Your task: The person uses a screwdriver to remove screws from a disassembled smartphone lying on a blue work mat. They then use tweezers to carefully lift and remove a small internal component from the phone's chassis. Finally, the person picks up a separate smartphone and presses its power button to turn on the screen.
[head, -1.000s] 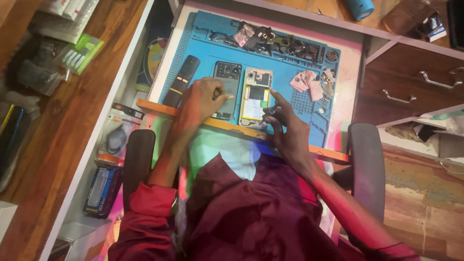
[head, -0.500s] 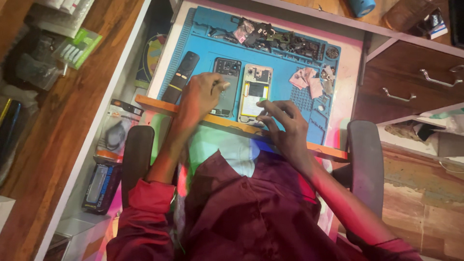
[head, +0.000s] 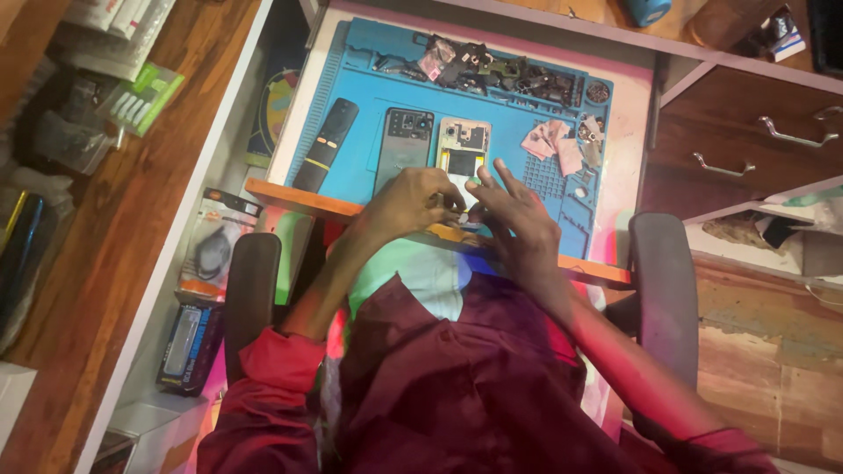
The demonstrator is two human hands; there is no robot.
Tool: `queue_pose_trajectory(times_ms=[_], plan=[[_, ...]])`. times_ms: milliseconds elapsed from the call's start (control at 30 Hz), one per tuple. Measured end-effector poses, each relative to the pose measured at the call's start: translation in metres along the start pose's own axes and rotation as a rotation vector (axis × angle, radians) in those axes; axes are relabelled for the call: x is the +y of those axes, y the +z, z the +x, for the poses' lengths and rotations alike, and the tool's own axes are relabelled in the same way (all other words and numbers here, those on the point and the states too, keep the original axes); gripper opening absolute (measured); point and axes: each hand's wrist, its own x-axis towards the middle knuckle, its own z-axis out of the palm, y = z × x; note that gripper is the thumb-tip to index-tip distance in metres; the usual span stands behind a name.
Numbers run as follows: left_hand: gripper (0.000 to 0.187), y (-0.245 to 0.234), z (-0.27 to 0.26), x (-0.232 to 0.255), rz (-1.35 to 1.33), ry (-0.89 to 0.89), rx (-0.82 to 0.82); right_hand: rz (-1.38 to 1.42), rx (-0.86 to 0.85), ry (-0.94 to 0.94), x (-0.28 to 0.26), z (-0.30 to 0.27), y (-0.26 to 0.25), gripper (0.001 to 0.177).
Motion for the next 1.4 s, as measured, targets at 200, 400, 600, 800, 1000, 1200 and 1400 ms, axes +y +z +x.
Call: queue_pose_trajectory(times_ms=[200, 400, 600, 800, 1000, 1200, 1400], plan=[[0.024, 0.003, -0.001, 0.006, -0.047, -0.032, 0.027, -0.064, -0.005, -0.096, 0.004, -0.001, 0.001, 0.074], [0.025, 0.010, 0.000, 0.002, -0.014, 0.007, 0.025, -0.125, -0.004, -0.080, 0.009, -0.003, 0.003, 0.066], [0.033, 0.015, 0.004, -0.006, -0.102, 0.018, 0.030, -0.113, 0.023, -0.139, 0.006, -0.003, 0.002, 0.068], [0.023, 0.019, 0.004, -0.006, -0.299, 0.025, -0.024, -0.085, 0.042, -0.075, 0.001, 0.001, 0.001, 0.048], [0.020, 0.026, 0.003, 0.011, -0.170, 0.069, 0.156, -0.050, 0.016, -0.081, -0.002, 0.001, -0.004, 0.045], [0.021, 0.040, -0.012, 0.019, 0.164, 0.118, 0.428, 0.016, -0.007, -0.073, -0.003, 0.003, -0.007, 0.044], [0.024, 0.038, -0.009, 0.010, 0.246, 0.290, 0.258, -0.014, 0.001, -0.052, -0.002, 0.000, -0.005, 0.052]])
